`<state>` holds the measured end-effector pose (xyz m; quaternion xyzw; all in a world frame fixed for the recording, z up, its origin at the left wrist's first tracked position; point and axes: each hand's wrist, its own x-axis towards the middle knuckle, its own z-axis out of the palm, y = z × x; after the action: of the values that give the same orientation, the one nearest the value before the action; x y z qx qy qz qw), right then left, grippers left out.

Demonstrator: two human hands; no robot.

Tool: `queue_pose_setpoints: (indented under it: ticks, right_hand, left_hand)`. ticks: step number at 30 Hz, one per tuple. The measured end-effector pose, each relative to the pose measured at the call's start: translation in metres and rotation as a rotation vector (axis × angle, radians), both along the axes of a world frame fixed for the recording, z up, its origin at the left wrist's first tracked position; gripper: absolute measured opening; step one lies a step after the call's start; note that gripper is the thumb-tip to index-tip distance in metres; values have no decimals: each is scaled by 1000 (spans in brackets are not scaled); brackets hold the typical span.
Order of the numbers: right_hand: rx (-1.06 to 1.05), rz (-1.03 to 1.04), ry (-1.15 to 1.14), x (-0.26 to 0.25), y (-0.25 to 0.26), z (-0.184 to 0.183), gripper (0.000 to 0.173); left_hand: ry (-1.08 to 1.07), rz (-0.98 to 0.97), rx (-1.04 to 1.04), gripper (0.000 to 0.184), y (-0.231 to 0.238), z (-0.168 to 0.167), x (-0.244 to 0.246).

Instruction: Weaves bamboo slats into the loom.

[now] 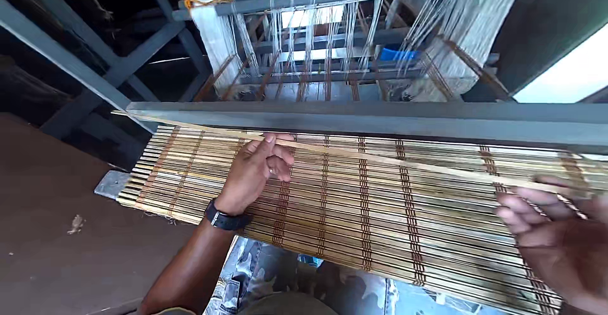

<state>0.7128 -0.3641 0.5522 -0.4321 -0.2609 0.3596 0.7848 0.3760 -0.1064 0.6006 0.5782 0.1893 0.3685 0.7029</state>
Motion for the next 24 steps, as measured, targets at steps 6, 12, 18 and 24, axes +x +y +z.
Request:
queue_pose_setpoints:
  ticks: [6, 12, 18, 24]
  right_hand:
    - [45, -127, 145, 9, -18, 9, 44]
    - [96, -163, 110, -40, 13, 28, 46]
    - [40, -170, 177, -127, 70, 53, 40]
    - [88, 36, 147, -197, 119, 56, 41]
  left_hand:
    - [-32, 76, -15, 42, 5, 0, -23]
    - [45, -47, 103, 59, 9, -7, -52]
    - [90, -286, 180, 66, -9, -10, -48]
    - [-132, -68, 48, 45, -14, 0, -34]
